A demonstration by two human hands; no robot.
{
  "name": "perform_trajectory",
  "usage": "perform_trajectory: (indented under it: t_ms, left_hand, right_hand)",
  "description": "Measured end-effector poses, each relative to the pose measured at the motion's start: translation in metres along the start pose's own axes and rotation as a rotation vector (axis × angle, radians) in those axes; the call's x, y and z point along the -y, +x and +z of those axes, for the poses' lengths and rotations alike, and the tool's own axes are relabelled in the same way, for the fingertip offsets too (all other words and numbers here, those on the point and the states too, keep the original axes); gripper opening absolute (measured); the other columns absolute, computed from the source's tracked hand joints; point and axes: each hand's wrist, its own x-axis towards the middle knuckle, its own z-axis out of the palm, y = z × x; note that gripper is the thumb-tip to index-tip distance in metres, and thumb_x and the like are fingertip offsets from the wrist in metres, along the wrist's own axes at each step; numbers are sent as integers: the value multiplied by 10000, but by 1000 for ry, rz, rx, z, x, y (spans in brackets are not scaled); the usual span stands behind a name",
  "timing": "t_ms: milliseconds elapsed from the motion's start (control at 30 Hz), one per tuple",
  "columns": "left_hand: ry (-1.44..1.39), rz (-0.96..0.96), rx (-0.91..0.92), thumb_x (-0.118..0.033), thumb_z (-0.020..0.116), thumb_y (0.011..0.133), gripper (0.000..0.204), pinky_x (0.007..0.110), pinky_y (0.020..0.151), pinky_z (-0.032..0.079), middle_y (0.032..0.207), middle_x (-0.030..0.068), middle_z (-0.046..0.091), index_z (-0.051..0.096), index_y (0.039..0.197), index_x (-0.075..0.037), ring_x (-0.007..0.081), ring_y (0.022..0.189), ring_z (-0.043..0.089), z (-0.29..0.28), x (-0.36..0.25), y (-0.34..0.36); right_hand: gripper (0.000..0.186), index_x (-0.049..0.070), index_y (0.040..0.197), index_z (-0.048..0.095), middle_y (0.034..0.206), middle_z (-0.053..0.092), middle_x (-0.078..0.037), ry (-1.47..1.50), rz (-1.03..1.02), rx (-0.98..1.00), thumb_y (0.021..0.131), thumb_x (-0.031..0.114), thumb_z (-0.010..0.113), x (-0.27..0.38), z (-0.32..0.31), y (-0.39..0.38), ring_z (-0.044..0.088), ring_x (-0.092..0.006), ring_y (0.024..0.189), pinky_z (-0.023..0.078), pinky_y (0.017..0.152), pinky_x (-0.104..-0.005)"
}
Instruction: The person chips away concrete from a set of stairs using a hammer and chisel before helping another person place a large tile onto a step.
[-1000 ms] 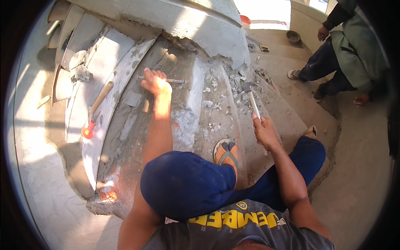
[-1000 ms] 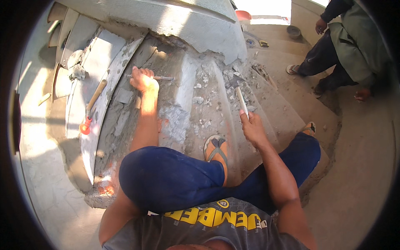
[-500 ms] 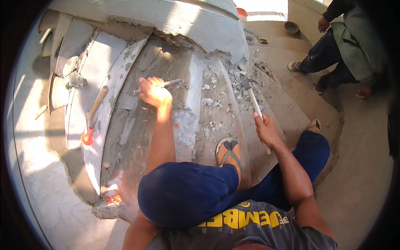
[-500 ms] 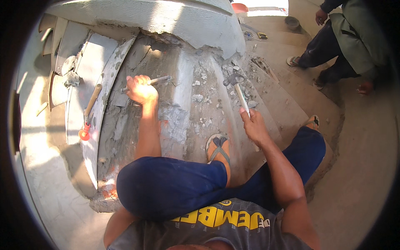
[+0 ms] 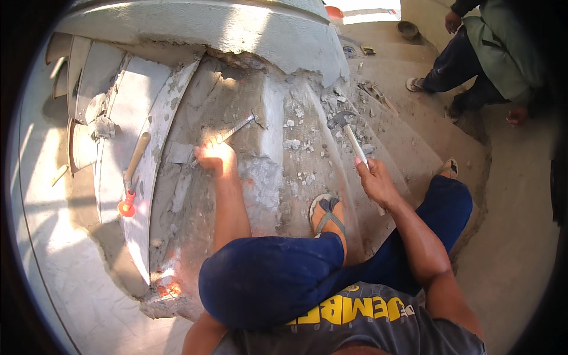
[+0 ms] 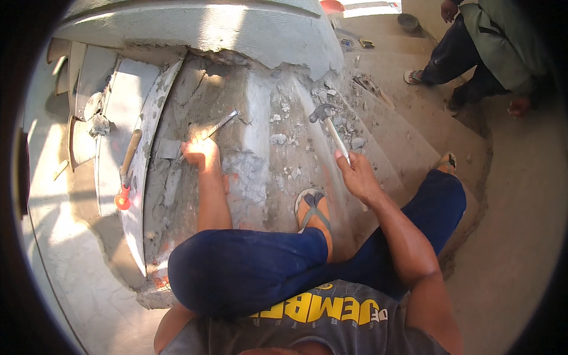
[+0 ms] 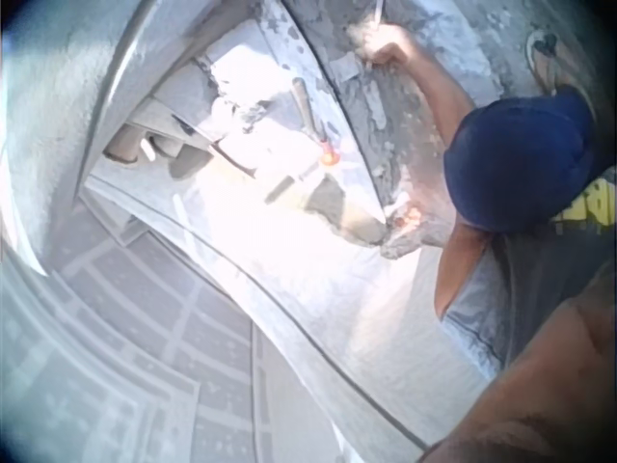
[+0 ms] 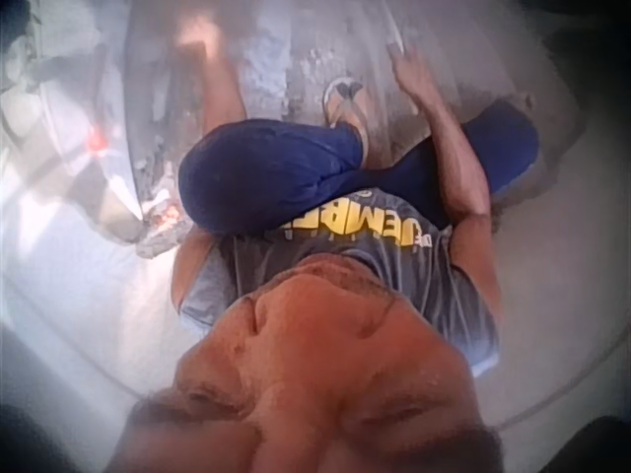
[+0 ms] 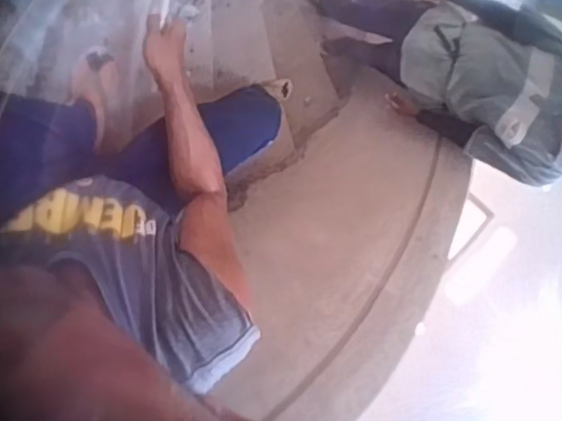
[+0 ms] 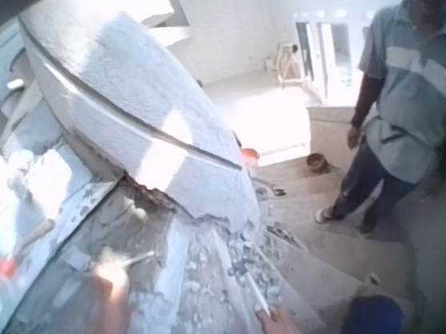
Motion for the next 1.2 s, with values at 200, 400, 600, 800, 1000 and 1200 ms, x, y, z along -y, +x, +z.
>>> perform_trajectory:
  t_ms: [200, 400, 600, 800, 1000, 1200]
  left_hand:
    - [191, -225, 167, -316, 415, 1059, 469, 324, 516, 283, 532, -25, 239, 262, 642, -165, 140, 479, 234, 84, 59, -83]
    - [226, -6, 483, -256, 389, 1074, 452, 344, 541, 319, 543, -9, 244, 280, 642, -180, 143, 483, 261, 109, -1, -48]
    - [571, 270, 581, -216, 468, 1071, 431, 317, 591, 335, 596, -8, 330, 343, 665, -139, 120, 541, 317, 137, -29, -71]
    - [639, 180, 829, -186, 447, 1082, 389, 345, 647, 363, 675, 9, 360, 396, 709, -91, 138, 639, 341, 141, -2, -64]
    - [768, 104, 728, -276, 550, 1050, 519, 324, 588, 347, 582, -1, 370, 382, 596, -89, 124, 572, 346, 120, 38, -41]
    - [658, -75, 705, -251, 522, 1059, 515, 329, 537, 275, 556, -25, 261, 275, 618, -151, 119, 520, 248, 124, 32, -21]
  right_hand:
    - [502, 56, 767, 506, 609, 429, 19, 7, 29, 9, 1063, 462, 525, 12, -2, 4, 404, -99, 529, 353, 478, -343]
    - [509, -41, 744, 526, 608, 459, -112, -136, 35, 19, 1027, 378, 573, 1, 3, 14, 457, -197, 597, 408, 581, -444]
    - [493, -76, 779, 575, 636, 557, -243, -219, 44, 59, 1014, 357, 593, 3, -5, 9, 591, -299, 605, 449, 621, -489]
    - [532, -41, 745, 526, 590, 437, -157, -222, -31, 52, 1018, 410, 601, 4, -5, 5, 461, -222, 579, 393, 567, -466]
    - [562, -41, 749, 530, 607, 456, -158, -240, 6, 82, 1029, 445, 565, 11, -4, 4, 473, -226, 598, 398, 583, -466]
    - [469, -44, 862, 569, 685, 549, -182, -191, -112, 54, 1044, 388, 548, 28, -6, 4, 545, -266, 660, 434, 638, -455]
